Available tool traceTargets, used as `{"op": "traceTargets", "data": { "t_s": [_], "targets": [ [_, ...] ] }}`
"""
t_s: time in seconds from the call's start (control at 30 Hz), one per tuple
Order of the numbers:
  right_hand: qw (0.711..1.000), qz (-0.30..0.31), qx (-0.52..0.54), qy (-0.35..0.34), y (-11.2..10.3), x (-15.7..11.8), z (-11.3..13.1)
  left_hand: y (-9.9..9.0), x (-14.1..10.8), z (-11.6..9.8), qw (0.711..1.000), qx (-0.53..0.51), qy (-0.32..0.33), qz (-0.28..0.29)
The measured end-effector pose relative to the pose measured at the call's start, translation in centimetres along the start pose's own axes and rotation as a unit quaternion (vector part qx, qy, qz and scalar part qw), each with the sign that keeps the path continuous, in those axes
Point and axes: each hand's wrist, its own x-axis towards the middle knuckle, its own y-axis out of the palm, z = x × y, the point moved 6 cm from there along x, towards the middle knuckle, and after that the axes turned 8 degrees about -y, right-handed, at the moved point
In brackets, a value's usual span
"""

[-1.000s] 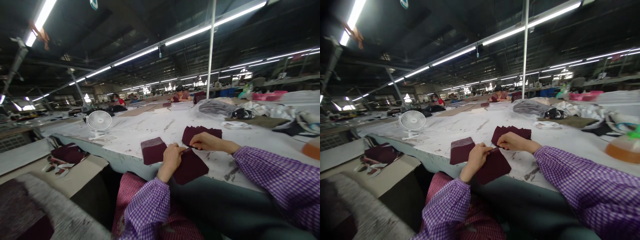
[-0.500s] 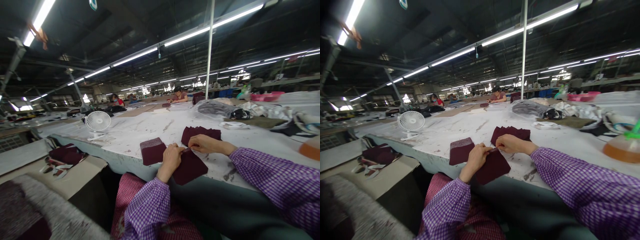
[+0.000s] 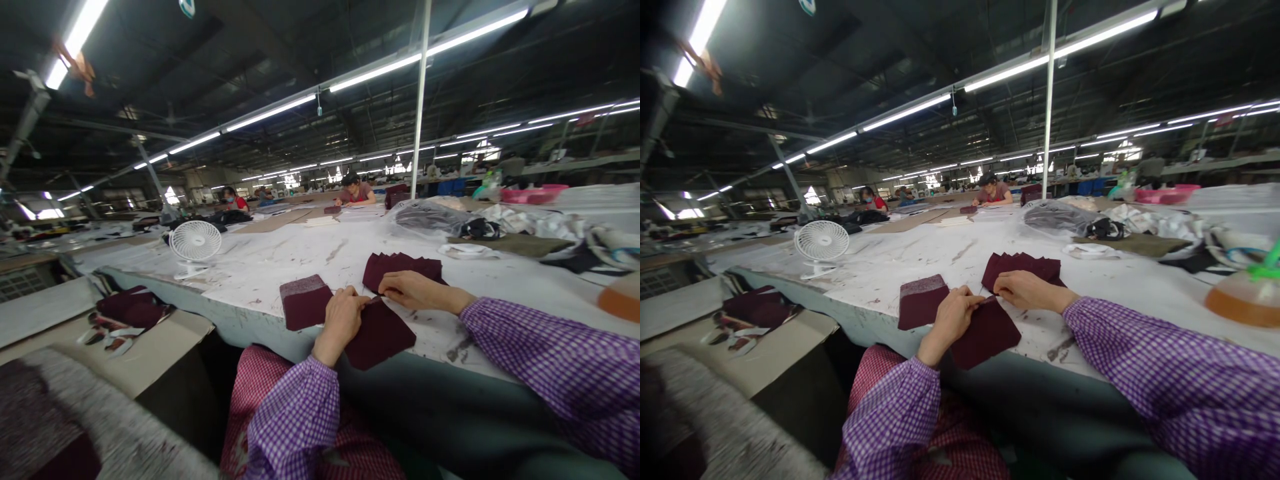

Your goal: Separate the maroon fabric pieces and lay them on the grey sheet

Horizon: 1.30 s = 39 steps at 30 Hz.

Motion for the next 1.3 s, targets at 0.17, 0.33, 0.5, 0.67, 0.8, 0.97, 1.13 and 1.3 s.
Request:
{"op": "traceTargets", "data": {
  "t_s": [0.17, 0.33, 0.5, 0.67, 0.8, 0.97, 1.13, 1.3],
  "targets": [
    [1.000, 0.016, -0.001, 0.003, 0.2, 0.3, 0.1, -0.1, 0.0, -0.1, 1.000, 0.009, -0.001, 0.001],
    [0.995, 0.025, -0.088, -0.047, 0.8, 0.3, 0.6, 0.1, 0.1, -0.1, 1.000, 0.021, 0.004, 0.006],
    [0.975, 0.056, -0.186, -0.104, 1.3, -0.4, 0.8, 0.0, 0.0, -0.4, 0.999, 0.034, 0.023, 0.020],
    [0.997, 0.010, -0.075, -0.002, 0.3, -0.8, -0.4, -0.1, -0.1, -0.5, 0.999, 0.029, 0.021, 0.013],
    [1.000, 0.006, -0.018, 0.017, 0.4, -0.3, -0.2, -0.1, -0.1, -0.4, 0.999, 0.032, 0.021, 0.010],
    [1.000, 0.015, -0.016, 0.017, 0.7, 0.2, 0.0, 0.0, -0.1, -0.4, 0.999, 0.036, 0.017, 0.013],
    [0.995, 0.013, -0.090, -0.048, 0.9, 0.3, 0.6, 0.0, -0.1, -0.3, 0.999, 0.031, 0.017, 0.011],
    [0.962, 0.028, -0.212, -0.172, 1.9, 0.2, 2.0, -0.1, -0.1, -0.4, 0.999, 0.037, 0.025, 0.024]
  ]
}}
